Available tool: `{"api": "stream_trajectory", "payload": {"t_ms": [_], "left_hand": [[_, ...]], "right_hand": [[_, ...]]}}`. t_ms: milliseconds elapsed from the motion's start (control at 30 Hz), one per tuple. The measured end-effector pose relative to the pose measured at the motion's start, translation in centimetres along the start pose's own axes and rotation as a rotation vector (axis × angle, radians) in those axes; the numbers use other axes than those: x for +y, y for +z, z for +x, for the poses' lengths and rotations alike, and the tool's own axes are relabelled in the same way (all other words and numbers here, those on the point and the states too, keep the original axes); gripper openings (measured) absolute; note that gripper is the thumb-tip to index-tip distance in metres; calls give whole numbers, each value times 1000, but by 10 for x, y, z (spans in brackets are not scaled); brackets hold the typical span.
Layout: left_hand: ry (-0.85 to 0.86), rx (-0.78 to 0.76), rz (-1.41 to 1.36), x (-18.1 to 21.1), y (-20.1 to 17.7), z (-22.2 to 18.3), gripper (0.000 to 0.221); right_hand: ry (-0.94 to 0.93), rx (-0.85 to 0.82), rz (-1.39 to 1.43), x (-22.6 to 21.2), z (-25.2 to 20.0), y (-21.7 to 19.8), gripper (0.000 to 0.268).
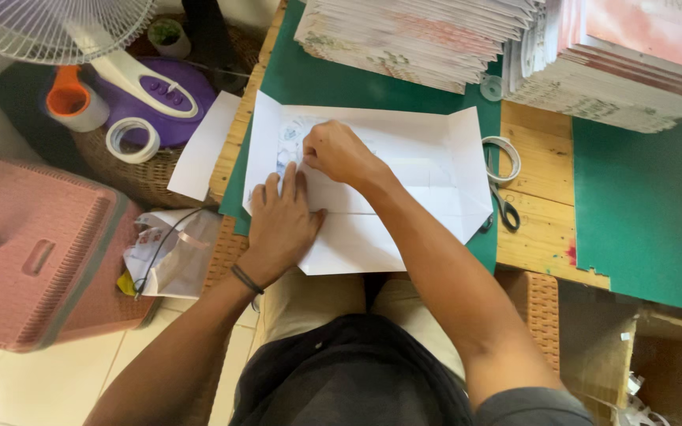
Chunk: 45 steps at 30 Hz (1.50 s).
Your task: The person assembles wedding invitations by applying adhesive tape to cardstock flaps and folding them into envelopes. They use scissors to cut the tape and press the folds by hand to secure them.
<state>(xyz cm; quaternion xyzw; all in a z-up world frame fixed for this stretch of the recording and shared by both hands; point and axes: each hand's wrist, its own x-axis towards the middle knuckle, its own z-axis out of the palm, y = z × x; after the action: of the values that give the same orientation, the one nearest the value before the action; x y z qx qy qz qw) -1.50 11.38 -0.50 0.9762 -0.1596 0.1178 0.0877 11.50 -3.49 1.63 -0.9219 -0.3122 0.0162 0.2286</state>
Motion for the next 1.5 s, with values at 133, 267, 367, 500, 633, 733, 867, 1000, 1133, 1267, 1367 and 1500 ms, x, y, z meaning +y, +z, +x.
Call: {"api": "stream_trajectory", "payload": {"t_ms": [133,267,367,500,633,733,867,1000,1133,1267,1367,1500], "left_hand": [[9,25,-64,-1,-6,1,78],[0,27,-145,-1,-7,-2,74],[22,44,-71,-2,-4,-1,78],[29,47,-57,-4,2,-4,71],[14,92,-32,-1,3,-4,73],[5,78,-17,0,-1,-1,73],[4,75,3,1,-3,-1,71],[0,37,-57,-3,-5,-1,70],[28,14,-67,-21,4,10,73],[56,65,-139,-43,23,29,68],[56,60,-130,-49,28,49,68],[45,92,-167,-50,31,64,66]], "right_hand": [[-46,-36,-188,3,22,14,16],[-64,17,-244,1,33,30,4],[-140,9,-229,7,38,29,15],[-29,11,-241,12,39,36,10],[-16,42,-275,14,39,36,19],[-41,38,-180,22,32,22,23],[3,14,-344,13,14,37,17],[219,186,271,27,-7,28,12],[173,91,1297,96,-108,-53,19],[422,742,1100,157,-214,-115,8],[426,846,1038,164,-249,-125,8],[455,641,762,116,-237,-90,14]]}}
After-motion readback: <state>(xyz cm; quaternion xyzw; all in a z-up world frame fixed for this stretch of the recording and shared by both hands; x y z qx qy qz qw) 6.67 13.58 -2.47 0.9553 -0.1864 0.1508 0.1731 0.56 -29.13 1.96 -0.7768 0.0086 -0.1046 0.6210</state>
